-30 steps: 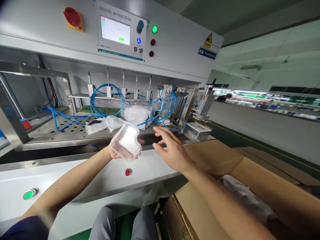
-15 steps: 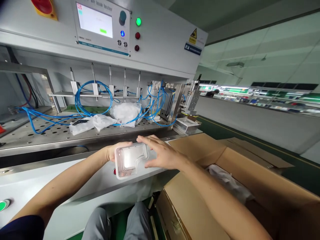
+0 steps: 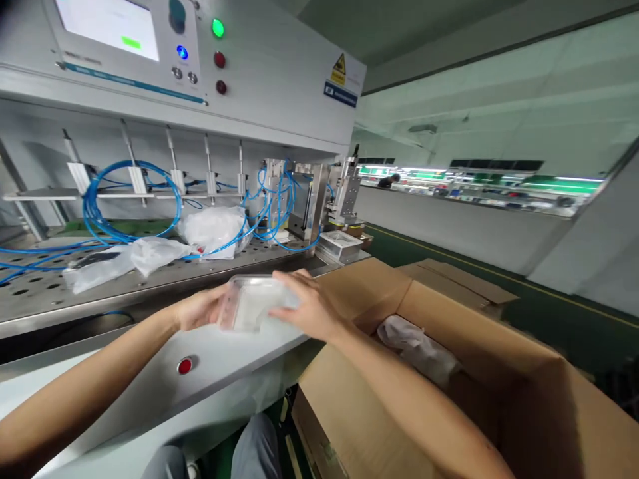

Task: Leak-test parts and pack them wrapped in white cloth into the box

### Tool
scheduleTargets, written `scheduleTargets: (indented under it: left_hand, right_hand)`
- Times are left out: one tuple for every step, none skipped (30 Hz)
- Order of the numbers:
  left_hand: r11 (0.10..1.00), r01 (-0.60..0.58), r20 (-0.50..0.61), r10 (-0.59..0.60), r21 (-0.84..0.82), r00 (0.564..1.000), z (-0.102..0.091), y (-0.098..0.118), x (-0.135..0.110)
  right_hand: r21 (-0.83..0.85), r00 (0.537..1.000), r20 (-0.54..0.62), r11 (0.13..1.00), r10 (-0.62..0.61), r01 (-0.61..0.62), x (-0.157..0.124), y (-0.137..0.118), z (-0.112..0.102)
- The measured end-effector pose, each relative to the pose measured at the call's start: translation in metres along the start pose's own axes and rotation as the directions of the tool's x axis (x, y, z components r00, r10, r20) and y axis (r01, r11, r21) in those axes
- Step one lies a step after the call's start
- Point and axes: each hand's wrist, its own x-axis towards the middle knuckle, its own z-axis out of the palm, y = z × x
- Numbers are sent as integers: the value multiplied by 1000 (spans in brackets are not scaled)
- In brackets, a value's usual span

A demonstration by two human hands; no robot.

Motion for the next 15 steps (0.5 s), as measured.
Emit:
scheduleTargets:
  left_hand:
    - [992, -66, -130, 80, 110, 988, -9, -4, -5]
    - [962, -110, -230, 169, 249, 959, -20, -9, -10]
    - [919, -118, -280, 234, 377, 931, -31, -16, -17]
    - [876, -104, -327, 283, 470, 902, -41, -23, -23]
    - [836, -79, -373, 325, 543, 869, -50, -31, -29]
    - [796, -39, -417, 357, 604, 836, -58, -39, -33]
    - [758, 2, -445, 380, 652, 811, -64, -46, -36]
    - [722, 36, -456, 397, 691, 796, -67, -53, -37]
    - [688, 56, -453, 411, 723, 791, -69, -58, -36]
    - [657, 62, -434, 422, 752, 795, -69, -62, -35]
    - [628, 54, -408, 436, 776, 802, -69, -65, -33]
    - [603, 39, -384, 454, 796, 804, -67, -67, -31]
    - [581, 21, -362, 477, 814, 801, -66, -69, -29]
    - [560, 9, -349, 503, 828, 791, -65, -70, -27]
    - [539, -3, -338, 532, 842, 777, -65, -72, -26]
  right_hand:
    - [16, 987, -42, 988, 153, -152, -1, 25, -6]
    - [33, 946, -90, 950, 312, -311, -2, 54, -13]
    - [57, 883, -148, 895, 446, -442, -4, 85, -21]
    - [88, 813, -222, 841, 539, -533, -5, 117, -30]
    - [120, 735, -297, 787, 610, -605, -5, 149, -40]
    - [137, 643, -364, 722, 674, -679, -6, 179, -50]
    - [110, 544, -427, 639, 722, -761, -5, 206, -60]
    - [73, 451, -486, 548, 749, -833, -4, 230, -70]
    - [53, 393, -524, 489, 756, -871, -2, 251, -79]
    - [28, 348, -555, 435, 756, -900, 1, 269, -86]
    - [6, 323, -575, 398, 752, -917, 5, 285, -93]
    - [-16, 313, -587, 375, 747, -927, 11, 299, -97]
    - [-44, 308, -596, 353, 741, -934, 17, 312, -101]
    - [-79, 314, -601, 337, 735, -938, 23, 325, -103]
    - [-118, 329, -602, 326, 728, -938, 31, 337, -103]
